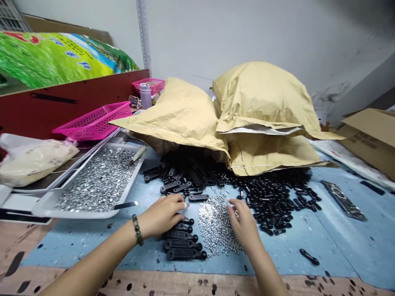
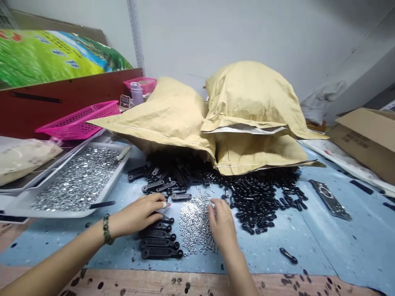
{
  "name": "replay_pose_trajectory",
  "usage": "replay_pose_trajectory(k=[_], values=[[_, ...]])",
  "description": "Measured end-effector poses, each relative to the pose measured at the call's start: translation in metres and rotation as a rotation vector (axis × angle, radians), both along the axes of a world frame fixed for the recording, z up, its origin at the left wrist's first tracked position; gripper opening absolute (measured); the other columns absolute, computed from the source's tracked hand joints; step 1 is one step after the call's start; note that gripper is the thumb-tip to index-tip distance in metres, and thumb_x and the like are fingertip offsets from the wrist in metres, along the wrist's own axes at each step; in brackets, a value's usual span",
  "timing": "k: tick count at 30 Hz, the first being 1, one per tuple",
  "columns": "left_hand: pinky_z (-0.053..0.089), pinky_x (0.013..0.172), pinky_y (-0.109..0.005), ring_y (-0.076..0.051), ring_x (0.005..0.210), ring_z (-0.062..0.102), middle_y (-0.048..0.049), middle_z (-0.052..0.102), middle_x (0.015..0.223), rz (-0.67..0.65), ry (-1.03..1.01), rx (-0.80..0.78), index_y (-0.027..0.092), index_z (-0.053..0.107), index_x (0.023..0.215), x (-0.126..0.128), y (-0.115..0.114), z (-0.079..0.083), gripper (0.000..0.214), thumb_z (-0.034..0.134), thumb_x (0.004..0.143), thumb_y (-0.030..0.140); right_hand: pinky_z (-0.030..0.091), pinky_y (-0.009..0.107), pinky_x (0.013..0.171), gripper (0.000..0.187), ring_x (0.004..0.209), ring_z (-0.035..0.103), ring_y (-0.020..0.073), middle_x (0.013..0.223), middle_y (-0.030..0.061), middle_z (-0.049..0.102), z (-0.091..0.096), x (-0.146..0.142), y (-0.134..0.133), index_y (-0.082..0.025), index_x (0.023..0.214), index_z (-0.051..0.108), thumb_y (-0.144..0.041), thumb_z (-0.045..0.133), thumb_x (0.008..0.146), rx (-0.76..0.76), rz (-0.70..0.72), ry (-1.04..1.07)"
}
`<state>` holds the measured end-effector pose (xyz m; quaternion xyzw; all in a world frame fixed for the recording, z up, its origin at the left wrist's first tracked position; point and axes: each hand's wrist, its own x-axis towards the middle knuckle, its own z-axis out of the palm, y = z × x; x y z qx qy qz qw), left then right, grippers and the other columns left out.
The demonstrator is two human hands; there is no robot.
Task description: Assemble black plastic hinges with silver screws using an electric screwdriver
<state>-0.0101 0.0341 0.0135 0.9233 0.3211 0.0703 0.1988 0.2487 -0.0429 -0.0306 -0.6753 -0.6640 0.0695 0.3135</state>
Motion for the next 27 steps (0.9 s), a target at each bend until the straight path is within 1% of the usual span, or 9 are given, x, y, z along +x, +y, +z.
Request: replay_pose_trajectory(k=[2, 4, 7, 11, 15, 18, 21, 24, 27], values=[[0.04, 0.083, -0.032, -0.02, 0.098, 0.055, -0.0027, 0.059, 0.11, 0.013, -0.055, 0.078, 0.021, 0.061, 0.108, 0.026, -0.002, 0.003, 0.019, 0.054, 0.091, 0.017, 0.045, 0.044, 0.087, 0.023, 0.098, 0.055, 0.0285, 0.105, 0.013, 0.06, -0.004, 0.015, 0.002, -0.016, 0.106, 0.059, -0.029, 0.048, 0.09, -0.072, -0.064, -0.114], [0.038, 0.084, -0.035, -0.022, 0.099, 0.054, -0.0037, 0.061, 0.103, -0.028, -0.048, 0.16, 0.019, 0.062, 0.101, 0.062, -0.003, 0.003, 0.013, 0.054, 0.091, 0.016, 0.044, 0.042, 0.086, 0.017, 0.095, 0.055, 0.0279, 0.1, 0.011, 0.062, -0.007, 0.018, 0.005, -0.017, 0.099, 0.061, -0.025, 0.052, 0.088, -0.125, -0.045, -0.176], [0.035, 0.085, -0.039, -0.025, 0.098, 0.053, -0.0069, 0.063, 0.092, -0.066, -0.029, 0.183, 0.016, 0.064, 0.087, 0.112, -0.002, -0.006, 0.007, 0.057, 0.088, 0.016, 0.045, 0.038, 0.079, 0.009, 0.086, 0.056, 0.0248, 0.087, 0.0073, 0.063, -0.006, 0.013, 0.008, -0.018, 0.084, 0.062, -0.017, 0.053, 0.086, -0.139, -0.008, -0.192], [0.033, 0.084, -0.041, -0.024, 0.091, 0.055, -0.0077, 0.065, 0.083, -0.062, -0.032, 0.175, 0.015, 0.064, 0.079, 0.138, 0.003, -0.02, 0.019, 0.05, 0.091, 0.01, 0.046, 0.034, 0.075, 0.013, 0.081, 0.056, 0.0225, 0.082, 0.0053, 0.062, 0.0, 0.015, 0.005, -0.019, 0.078, 0.061, -0.016, 0.052, 0.087, -0.15, 0.019, -0.203], [0.037, 0.082, -0.039, -0.024, 0.087, 0.058, -0.0056, 0.066, 0.081, -0.022, -0.081, 0.107, 0.017, 0.065, 0.081, 0.133, 0.008, -0.021, 0.013, 0.055, 0.088, 0.013, 0.046, 0.034, 0.077, 0.008, 0.086, 0.057, 0.0223, 0.09, 0.0061, 0.061, 0.001, 0.018, 0.001, -0.019, 0.089, 0.061, -0.017, 0.054, 0.086, -0.134, 0.037, -0.208], [0.042, 0.08, -0.035, -0.023, 0.09, 0.059, -0.0044, 0.067, 0.088, 0.018, -0.145, 0.035, 0.019, 0.064, 0.089, 0.127, 0.01, -0.015, 0.009, 0.056, 0.088, 0.016, 0.045, 0.036, 0.079, 0.019, 0.091, 0.055, 0.0243, 0.1, 0.0091, 0.059, -0.001, 0.012, 0.005, -0.017, 0.104, 0.058, -0.017, 0.055, 0.085, -0.107, 0.037, -0.223], [0.045, 0.08, -0.031, -0.021, 0.092, 0.061, -0.0029, 0.068, 0.092, 0.06, -0.219, -0.05, 0.02, 0.065, 0.09, 0.116, 0.01, -0.006, 0.012, 0.055, 0.088, 0.013, 0.044, 0.036, 0.077, 0.011, 0.086, 0.054, 0.0244, 0.09, 0.0074, 0.06, -0.002, 0.005, 0.012, -0.018, 0.093, 0.059, -0.014, 0.052, 0.086, -0.104, 0.063, -0.253], [0.047, 0.084, -0.028, -0.018, 0.092, 0.063, -0.0013, 0.069, 0.095, 0.131, -0.309, -0.149, 0.019, 0.067, 0.093, 0.092, 0.007, 0.005, 0.016, 0.053, 0.089, 0.013, 0.043, 0.036, 0.075, 0.014, 0.08, 0.053, 0.0241, 0.079, 0.0063, 0.059, 0.0, 0.003, 0.018, -0.019, 0.081, 0.059, -0.013, 0.049, 0.088, -0.11, 0.072, -0.275], [0.051, 0.075, -0.024, -0.016, 0.085, 0.065, -0.0016, 0.071, 0.095, 0.204, -0.374, -0.247, 0.017, 0.066, 0.1, 0.056, -0.001, 0.013, 0.018, 0.05, 0.091, 0.016, 0.043, 0.036, 0.077, 0.011, 0.086, 0.055, 0.0249, 0.091, 0.0087, 0.06, 0.001, 0.003, 0.021, -0.017, 0.092, 0.061, -0.016, 0.051, 0.088, -0.112, 0.062, -0.27]])
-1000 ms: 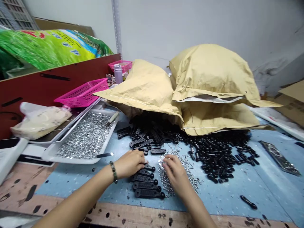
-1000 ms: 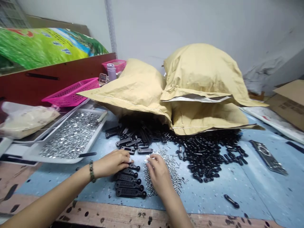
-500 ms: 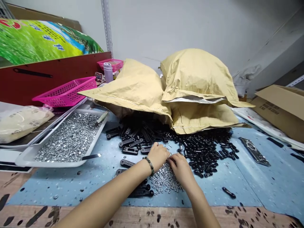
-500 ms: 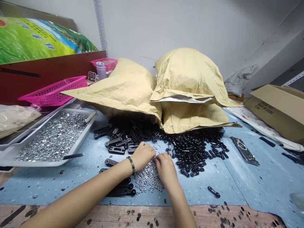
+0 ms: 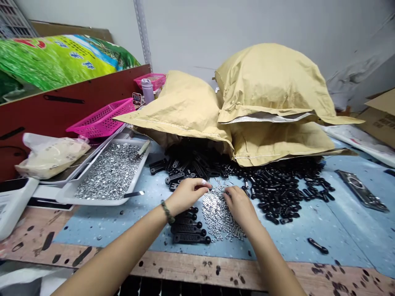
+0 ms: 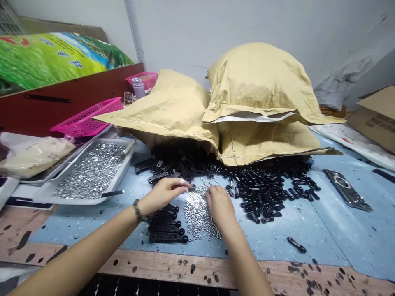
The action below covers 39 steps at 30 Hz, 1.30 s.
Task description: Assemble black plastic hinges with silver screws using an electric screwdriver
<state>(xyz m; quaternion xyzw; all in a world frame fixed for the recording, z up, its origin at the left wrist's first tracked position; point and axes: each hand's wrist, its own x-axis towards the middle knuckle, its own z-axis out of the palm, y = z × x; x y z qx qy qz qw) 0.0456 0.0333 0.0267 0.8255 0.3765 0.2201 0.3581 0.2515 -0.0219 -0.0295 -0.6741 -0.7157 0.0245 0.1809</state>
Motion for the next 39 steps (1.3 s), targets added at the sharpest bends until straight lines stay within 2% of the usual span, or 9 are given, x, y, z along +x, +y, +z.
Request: replay_pose_trajectory(k=[6, 13, 18, 24, 27, 29, 32, 35, 39], values=[[0.05, 0.072, -0.027, -0.017, 0.084, 0.063, -0.001, 0.068, 0.09, 0.171, -0.068, -0.031, 0.02, 0.062, 0.098, -0.052, -0.027, -0.011, 0.013, 0.054, 0.088, 0.018, 0.044, 0.032, 0.072, 0.016, 0.08, 0.057, 0.0227, 0.082, 0.0064, 0.058, -0.007, -0.002, 0.012, -0.018, 0.079, 0.061, -0.007, 0.051, 0.084, -0.014, 0.0, 0.014], [0.042, 0.077, -0.035, -0.02, 0.082, 0.054, -0.0014, 0.061, 0.08, 0.094, 0.071, 0.256, 0.019, 0.058, 0.079, -0.053, -0.036, -0.038, 0.01, 0.055, 0.087, 0.014, 0.048, 0.032, 0.074, 0.015, 0.082, 0.059, 0.0207, 0.093, 0.0068, 0.06, 0.007, -0.004, 0.0, -0.019, 0.097, 0.059, -0.014, 0.049, 0.087, 0.058, 0.02, 0.079], [0.039, 0.077, -0.037, -0.021, 0.081, 0.051, -0.0026, 0.059, 0.079, 0.091, 0.123, 0.357, 0.019, 0.056, 0.079, -0.059, -0.039, -0.04, 0.016, 0.047, 0.092, 0.014, 0.049, 0.032, 0.069, 0.008, 0.082, 0.057, 0.0206, 0.087, 0.0048, 0.06, 0.013, -0.042, -0.022, -0.021, 0.088, 0.058, -0.015, 0.053, 0.088, 0.023, 0.241, 0.156], [0.041, 0.08, -0.038, -0.023, 0.089, 0.052, -0.0047, 0.061, 0.091, 0.119, 0.169, 0.433, 0.019, 0.058, 0.086, -0.064, -0.047, -0.038, 0.016, 0.045, 0.094, 0.016, 0.046, 0.031, 0.066, 0.019, 0.076, 0.054, 0.0204, 0.08, 0.0051, 0.057, 0.002, -0.06, -0.021, -0.021, 0.075, 0.053, -0.006, 0.048, 0.086, 0.039, 0.218, -0.027], [0.041, 0.083, -0.038, -0.023, 0.099, 0.051, -0.0066, 0.059, 0.107, 0.124, 0.122, 0.417, 0.019, 0.056, 0.106, -0.053, -0.048, -0.031, 0.016, 0.046, 0.094, 0.016, 0.047, 0.029, 0.062, 0.013, 0.07, 0.055, 0.0187, 0.081, 0.0042, 0.058, 0.007, -0.044, -0.023, -0.021, 0.086, 0.052, -0.014, 0.042, 0.091, 0.052, 0.138, 0.217], [0.041, 0.084, -0.036, -0.022, 0.098, 0.051, -0.0051, 0.06, 0.104, 0.042, 0.152, 0.389, 0.019, 0.055, 0.109, -0.035, -0.048, -0.027, 0.017, 0.048, 0.094, 0.015, 0.047, 0.028, 0.059, 0.011, 0.065, 0.057, 0.0173, 0.077, 0.003, 0.06, 0.014, -0.033, -0.028, -0.021, 0.089, 0.052, -0.024, 0.041, 0.093, 0.069, 0.029, 0.429], [0.041, 0.081, -0.038, -0.023, 0.09, 0.052, -0.0049, 0.062, 0.09, -0.089, 0.27, 0.377, 0.018, 0.059, 0.091, 0.002, -0.044, -0.027, 0.006, 0.054, 0.091, 0.015, 0.049, 0.028, 0.061, 0.017, 0.066, 0.059, 0.0179, 0.077, 0.0037, 0.062, 0.021, -0.023, -0.039, -0.021, 0.086, 0.056, -0.034, 0.047, 0.091, 0.124, -0.061, 0.569], [0.04, 0.076, -0.041, -0.026, 0.083, 0.052, -0.0084, 0.06, 0.079, -0.11, 0.296, 0.369, 0.016, 0.058, 0.074, 0.031, -0.04, -0.033, 0.02, 0.049, 0.089, 0.006, 0.05, 0.029, 0.065, 0.021, 0.072, 0.061, 0.0193, 0.081, 0.0059, 0.064, 0.022, -0.017, -0.051, -0.02, 0.086, 0.061, -0.037, 0.05, 0.089, 0.168, -0.067, 0.626], [0.041, 0.076, -0.039, -0.025, 0.083, 0.052, -0.0078, 0.058, 0.078, -0.078, 0.229, 0.313, 0.016, 0.056, 0.072, 0.04, -0.035, -0.035, 0.023, 0.047, 0.089, 0.005, 0.052, 0.031, 0.07, 0.02, 0.081, 0.063, 0.021, 0.088, 0.0073, 0.066, 0.013, -0.011, -0.062, -0.02, 0.091, 0.063, -0.038, 0.055, 0.088, 0.161, -0.103, 0.749]])
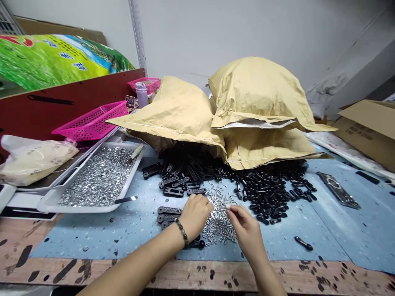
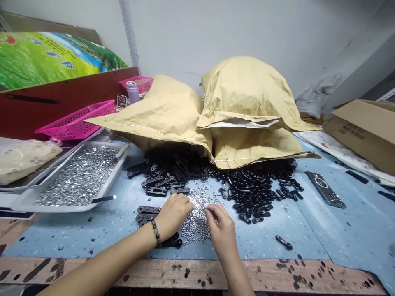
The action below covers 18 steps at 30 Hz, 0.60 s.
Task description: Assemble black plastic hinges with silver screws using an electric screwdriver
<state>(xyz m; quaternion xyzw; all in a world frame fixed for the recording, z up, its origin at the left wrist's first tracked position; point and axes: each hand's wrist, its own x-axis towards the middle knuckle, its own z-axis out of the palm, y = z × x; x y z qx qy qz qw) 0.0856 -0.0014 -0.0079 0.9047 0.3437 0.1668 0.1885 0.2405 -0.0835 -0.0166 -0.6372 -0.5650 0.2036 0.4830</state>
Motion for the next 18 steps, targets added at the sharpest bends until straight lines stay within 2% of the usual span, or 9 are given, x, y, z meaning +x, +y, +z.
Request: replay_pose_trajectory(k=[3, 7, 11, 14, 18], values=[[0.045, 0.076, -0.031, -0.02, 0.085, 0.054, -0.0056, 0.058, 0.089, 0.067, -0.109, -0.074, 0.017, 0.055, 0.085, -0.017, 0.005, 0.009, 0.014, 0.046, 0.092, 0.009, 0.052, 0.031, 0.069, 0.018, 0.077, 0.063, 0.0199, 0.085, 0.0055, 0.065, -0.007, -0.009, -0.001, -0.02, 0.093, 0.061, -0.037, 0.058, 0.087, -0.026, 0.023, 0.094], [0.047, 0.073, -0.025, -0.015, 0.082, 0.055, -0.0032, 0.056, 0.092, 0.208, -0.273, -0.196, 0.019, 0.05, 0.094, -0.066, 0.0, 0.021, 0.018, 0.032, 0.098, 0.018, 0.05, 0.029, 0.067, 0.01, 0.075, 0.061, 0.0185, 0.081, 0.0037, 0.064, -0.008, -0.046, 0.009, -0.021, 0.085, 0.06, -0.029, 0.054, 0.088, -0.021, 0.209, 0.038], [0.045, 0.07, -0.026, -0.017, 0.08, 0.055, -0.0004, 0.057, 0.085, 0.335, -0.54, -0.462, 0.02, 0.054, 0.092, -0.113, -0.019, 0.02, 0.012, 0.046, 0.093, 0.029, 0.048, 0.029, 0.07, 0.009, 0.077, 0.06, 0.0182, 0.082, 0.0032, 0.063, -0.008, -0.081, 0.021, -0.022, 0.086, 0.058, -0.019, 0.049, 0.089, 0.035, 0.358, -0.098], [0.043, 0.071, -0.027, -0.017, 0.08, 0.055, 0.0002, 0.058, 0.083, 0.374, -0.538, -0.502, 0.02, 0.057, 0.087, -0.125, -0.032, 0.017, 0.014, 0.05, 0.091, 0.031, 0.048, 0.03, 0.069, 0.014, 0.077, 0.058, 0.0187, 0.081, 0.0042, 0.061, -0.013, -0.091, 0.027, -0.02, 0.086, 0.056, -0.015, 0.044, 0.09, 0.09, 0.417, -0.237], [0.042, 0.069, -0.028, -0.017, 0.077, 0.055, 0.0009, 0.059, 0.08, 0.369, -0.451, -0.446, 0.02, 0.059, 0.082, -0.12, -0.042, 0.017, 0.014, 0.05, 0.09, 0.027, 0.048, 0.032, 0.068, 0.02, 0.075, 0.055, 0.0191, 0.078, 0.005, 0.059, -0.017, -0.094, 0.03, -0.019, 0.084, 0.056, -0.013, 0.039, 0.093, 0.139, 0.471, -0.38]])
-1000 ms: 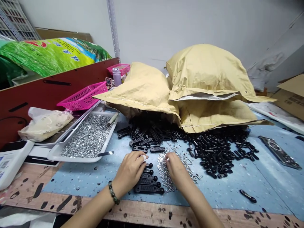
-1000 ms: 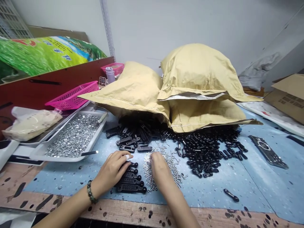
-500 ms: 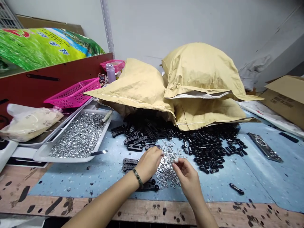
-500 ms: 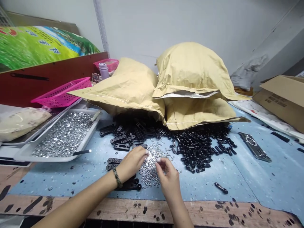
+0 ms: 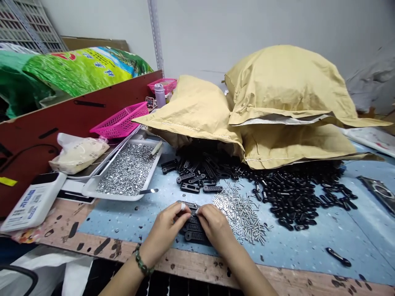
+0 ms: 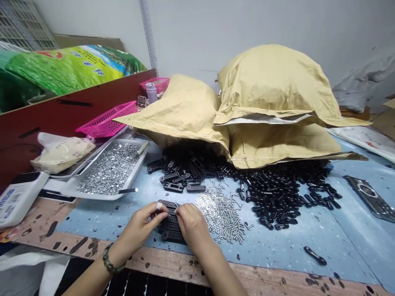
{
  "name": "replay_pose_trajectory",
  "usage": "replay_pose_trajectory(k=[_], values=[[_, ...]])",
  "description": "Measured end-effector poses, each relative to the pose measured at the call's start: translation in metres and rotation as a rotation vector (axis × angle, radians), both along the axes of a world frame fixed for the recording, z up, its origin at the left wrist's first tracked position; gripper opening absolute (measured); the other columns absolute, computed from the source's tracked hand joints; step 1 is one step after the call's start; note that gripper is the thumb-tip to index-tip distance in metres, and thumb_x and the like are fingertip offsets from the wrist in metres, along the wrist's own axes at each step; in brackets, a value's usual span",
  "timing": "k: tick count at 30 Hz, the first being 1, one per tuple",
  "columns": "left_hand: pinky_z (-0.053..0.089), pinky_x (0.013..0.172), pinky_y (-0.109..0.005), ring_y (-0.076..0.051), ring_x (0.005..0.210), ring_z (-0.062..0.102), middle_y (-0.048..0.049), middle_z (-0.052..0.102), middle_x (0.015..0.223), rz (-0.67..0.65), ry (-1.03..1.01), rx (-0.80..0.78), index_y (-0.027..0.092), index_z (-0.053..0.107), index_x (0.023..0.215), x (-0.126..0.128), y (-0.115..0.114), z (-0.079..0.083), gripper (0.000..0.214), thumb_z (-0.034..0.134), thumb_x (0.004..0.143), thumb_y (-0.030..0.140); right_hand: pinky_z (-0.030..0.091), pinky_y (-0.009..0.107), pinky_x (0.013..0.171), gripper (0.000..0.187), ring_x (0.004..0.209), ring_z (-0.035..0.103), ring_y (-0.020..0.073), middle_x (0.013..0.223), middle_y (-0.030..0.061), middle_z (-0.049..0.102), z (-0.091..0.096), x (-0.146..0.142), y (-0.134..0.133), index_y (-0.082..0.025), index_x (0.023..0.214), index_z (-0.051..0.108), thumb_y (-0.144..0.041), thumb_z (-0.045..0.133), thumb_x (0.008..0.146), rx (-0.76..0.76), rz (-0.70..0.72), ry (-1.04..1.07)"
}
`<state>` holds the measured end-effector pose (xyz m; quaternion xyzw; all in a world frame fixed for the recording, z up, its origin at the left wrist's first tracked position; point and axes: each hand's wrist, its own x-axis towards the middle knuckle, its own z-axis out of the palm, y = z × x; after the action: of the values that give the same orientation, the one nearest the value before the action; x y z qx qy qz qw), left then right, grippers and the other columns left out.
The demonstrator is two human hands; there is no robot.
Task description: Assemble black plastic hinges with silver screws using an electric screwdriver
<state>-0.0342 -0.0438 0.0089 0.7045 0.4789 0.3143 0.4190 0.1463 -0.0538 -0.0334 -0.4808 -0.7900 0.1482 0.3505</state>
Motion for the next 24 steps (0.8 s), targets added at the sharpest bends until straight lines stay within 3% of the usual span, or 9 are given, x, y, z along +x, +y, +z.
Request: replay_pose_trajectory(k=[3, 6, 10, 16, 21, 24], values=[[0.043, 0.069, -0.028, -0.017, 0.079, 0.056, 0.001, 0.06, 0.083, -0.016, 0.033, 0.017, 0.021, 0.058, 0.083, 0.007, -0.003, 0.0, 0.012, 0.049, 0.09, 0.024, 0.049, 0.034, 0.072, 0.018, 0.082, 0.057, 0.0199, 0.087, 0.0065, 0.062, 0.006, 0.004, -0.001, -0.019, 0.087, 0.059, -0.015, 0.042, 0.093, 0.013, 0.016, -0.028], [0.044, 0.07, -0.029, -0.017, 0.078, 0.057, 0.0009, 0.06, 0.084, -0.043, 0.069, 0.045, 0.021, 0.056, 0.086, 0.015, -0.005, -0.005, 0.007, 0.05, 0.09, 0.021, 0.05, 0.037, 0.082, 0.015, 0.097, 0.057, 0.022, 0.107, 0.0093, 0.058, 0.016, 0.02, -0.003, -0.021, 0.101, 0.059, -0.019, 0.047, 0.092, 0.004, -0.036, 0.042], [0.045, 0.071, -0.034, -0.02, 0.08, 0.055, -0.0009, 0.058, 0.083, -0.159, 0.204, 0.189, 0.021, 0.051, 0.082, 0.026, -0.005, -0.015, 0.011, 0.047, 0.09, 0.016, 0.05, 0.036, 0.083, 0.017, 0.098, 0.057, 0.0218, 0.105, 0.0098, 0.056, 0.022, 0.062, -0.006, -0.02, 0.105, 0.057, -0.024, 0.045, 0.093, 0.022, -0.255, 0.111], [0.045, 0.068, -0.039, -0.023, 0.079, 0.052, -0.0038, 0.056, 0.083, -0.228, 0.354, 0.3, 0.019, 0.05, 0.082, 0.034, 0.0, -0.019, 0.017, 0.039, 0.095, 0.018, 0.049, 0.035, 0.082, 0.023, 0.092, 0.06, 0.0223, 0.103, 0.0116, 0.059, 0.012, 0.121, 0.005, -0.015, 0.106, 0.058, -0.023, 0.041, 0.092, -0.034, -0.558, -0.16], [0.045, 0.068, -0.039, -0.023, 0.077, 0.053, -0.0039, 0.054, 0.079, -0.244, 0.395, 0.243, 0.019, 0.05, 0.078, 0.037, 0.007, -0.013, 0.022, 0.037, 0.095, 0.022, 0.042, 0.035, 0.089, 0.028, 0.1, 0.056, 0.0237, 0.108, 0.011, 0.062, 0.008, 0.13, 0.041, -0.016, 0.11, 0.06, -0.013, 0.047, 0.085, -0.118, -0.536, -0.316], [0.046, 0.068, -0.038, -0.023, 0.077, 0.054, -0.0038, 0.055, 0.081, -0.251, 0.38, 0.195, 0.02, 0.051, 0.079, 0.036, 0.008, -0.011, 0.021, 0.037, 0.094, 0.024, 0.041, 0.034, 0.085, 0.025, 0.095, 0.055, 0.0237, 0.1, 0.0112, 0.064, 0.006, 0.125, 0.059, -0.016, 0.098, 0.064, -0.006, 0.047, 0.083, -0.162, -0.511, -0.383]])
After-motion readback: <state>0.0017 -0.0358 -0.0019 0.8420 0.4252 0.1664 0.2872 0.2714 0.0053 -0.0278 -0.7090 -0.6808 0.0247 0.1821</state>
